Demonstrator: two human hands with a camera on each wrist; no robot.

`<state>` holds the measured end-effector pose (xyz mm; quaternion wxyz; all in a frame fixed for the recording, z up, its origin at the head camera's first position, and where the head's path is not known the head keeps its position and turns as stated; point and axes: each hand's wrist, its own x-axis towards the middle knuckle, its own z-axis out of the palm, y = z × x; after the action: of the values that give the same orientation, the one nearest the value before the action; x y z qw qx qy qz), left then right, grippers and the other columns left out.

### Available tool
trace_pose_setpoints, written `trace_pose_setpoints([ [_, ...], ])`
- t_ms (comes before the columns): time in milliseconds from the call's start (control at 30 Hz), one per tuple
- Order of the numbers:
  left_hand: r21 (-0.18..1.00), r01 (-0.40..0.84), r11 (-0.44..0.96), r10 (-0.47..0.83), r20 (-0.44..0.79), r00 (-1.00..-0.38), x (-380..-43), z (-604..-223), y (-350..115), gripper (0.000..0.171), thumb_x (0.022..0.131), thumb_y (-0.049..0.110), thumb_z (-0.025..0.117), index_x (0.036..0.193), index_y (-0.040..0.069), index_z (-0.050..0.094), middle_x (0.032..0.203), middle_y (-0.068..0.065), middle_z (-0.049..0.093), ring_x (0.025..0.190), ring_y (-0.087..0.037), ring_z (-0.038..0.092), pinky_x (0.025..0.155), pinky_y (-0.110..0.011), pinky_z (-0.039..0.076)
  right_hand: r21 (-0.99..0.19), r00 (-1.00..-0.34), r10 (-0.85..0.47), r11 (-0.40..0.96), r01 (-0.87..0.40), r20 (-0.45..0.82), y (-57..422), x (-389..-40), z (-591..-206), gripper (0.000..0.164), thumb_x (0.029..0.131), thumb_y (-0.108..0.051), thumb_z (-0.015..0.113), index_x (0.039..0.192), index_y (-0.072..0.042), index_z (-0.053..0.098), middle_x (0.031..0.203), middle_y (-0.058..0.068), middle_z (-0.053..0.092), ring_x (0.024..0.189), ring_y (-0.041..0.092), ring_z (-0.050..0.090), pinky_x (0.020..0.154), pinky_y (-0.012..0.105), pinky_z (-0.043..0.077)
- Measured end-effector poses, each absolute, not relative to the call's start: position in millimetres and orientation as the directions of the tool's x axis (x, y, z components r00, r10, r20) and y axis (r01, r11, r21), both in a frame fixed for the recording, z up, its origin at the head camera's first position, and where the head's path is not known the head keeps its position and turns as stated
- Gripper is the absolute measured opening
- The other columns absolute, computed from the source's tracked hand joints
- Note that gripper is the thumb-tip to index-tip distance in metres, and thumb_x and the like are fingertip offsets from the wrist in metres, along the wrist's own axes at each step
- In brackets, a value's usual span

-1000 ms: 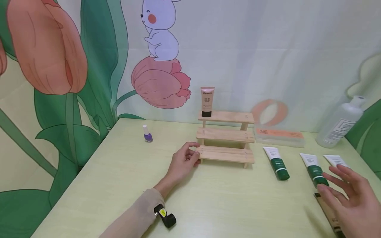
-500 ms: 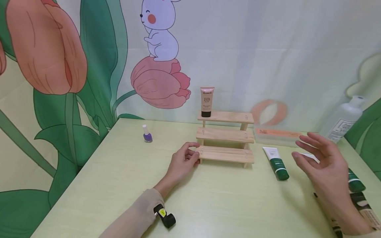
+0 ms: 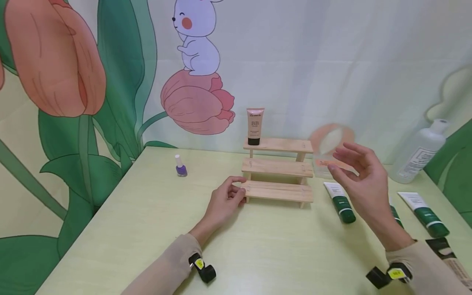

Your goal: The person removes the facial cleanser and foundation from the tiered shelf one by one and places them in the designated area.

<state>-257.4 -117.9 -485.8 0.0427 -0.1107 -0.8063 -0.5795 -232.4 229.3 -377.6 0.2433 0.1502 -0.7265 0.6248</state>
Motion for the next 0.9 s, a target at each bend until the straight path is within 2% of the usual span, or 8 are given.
trace_pose_setpoints([
  [233, 0.925, 0.234, 0.300, 0.132, 0.202, -0.970, -258, -488, -119, 0.030, 0.113, 0.018, 0.066, 0.144, 0.019, 0.068, 0.101, -0.005, 0.079, 0.086, -0.018, 0.076, 0.079, -0.028, 0.061, -0.835, -0.846, 0.071, 0.225, -0.502, 0.528, 206, -256, -372, 0.059, 0.099, -0.005, 0.084, 0.153, -0.015, 0.061, 0.140, 0.009, 0.070, 0.128, 0.017, 0.069, 0.098, 0.016, 0.058],
  [367, 0.923, 0.238, 0.302, 0.134, 0.206, -0.969, -258, -487, -118, 0.031, 0.113, 0.017, 0.066, 0.144, 0.018, 0.068, 0.101, -0.006, 0.079, 0.085, -0.018, 0.076, 0.079, -0.028, 0.061, -0.842, -0.849, 0.059, 0.178, -0.509, 0.525, 191, -271, -371, 0.057, 0.100, -0.007, 0.084, 0.152, -0.013, 0.062, 0.140, 0.014, 0.069, 0.129, 0.023, 0.070, 0.096, 0.019, 0.059],
  [567, 0.923, 0.236, 0.305, 0.135, 0.203, -0.970, -258, -487, -118, 0.030, 0.113, 0.018, 0.066, 0.144, 0.019, 0.068, 0.100, -0.005, 0.079, 0.084, -0.018, 0.076, 0.078, -0.028, 0.060, -0.854, -0.863, 0.016, 0.149, -0.498, 0.505, 167, -292, -370, 0.056, 0.101, -0.013, 0.085, 0.151, -0.016, 0.061, 0.141, 0.010, 0.069, 0.133, 0.032, 0.069, 0.099, 0.023, 0.060],
  [700, 0.922, 0.239, 0.303, 0.135, 0.206, -0.969, -259, -487, -118, 0.030, 0.113, 0.017, 0.066, 0.143, 0.019, 0.068, 0.099, -0.004, 0.079, 0.084, -0.018, 0.075, 0.077, -0.028, 0.060, -0.862, -0.874, -0.019, 0.153, -0.483, 0.486, 152, -304, -370, 0.060, 0.101, -0.016, 0.085, 0.154, -0.015, 0.058, 0.143, 0.010, 0.068, 0.136, 0.035, 0.068, 0.103, 0.029, 0.060],
  [900, 0.925, 0.238, 0.297, 0.136, 0.205, -0.969, -258, -487, -118, 0.030, 0.113, 0.016, 0.066, 0.144, 0.018, 0.068, 0.100, -0.006, 0.079, 0.085, -0.019, 0.076, 0.078, -0.028, 0.061, -0.876, -0.887, -0.045, 0.145, -0.460, 0.459, 129, -321, -369, 0.063, 0.100, -0.022, 0.086, 0.156, -0.016, 0.056, 0.145, 0.011, 0.067, 0.137, 0.032, 0.066, 0.110, 0.040, 0.059],
])
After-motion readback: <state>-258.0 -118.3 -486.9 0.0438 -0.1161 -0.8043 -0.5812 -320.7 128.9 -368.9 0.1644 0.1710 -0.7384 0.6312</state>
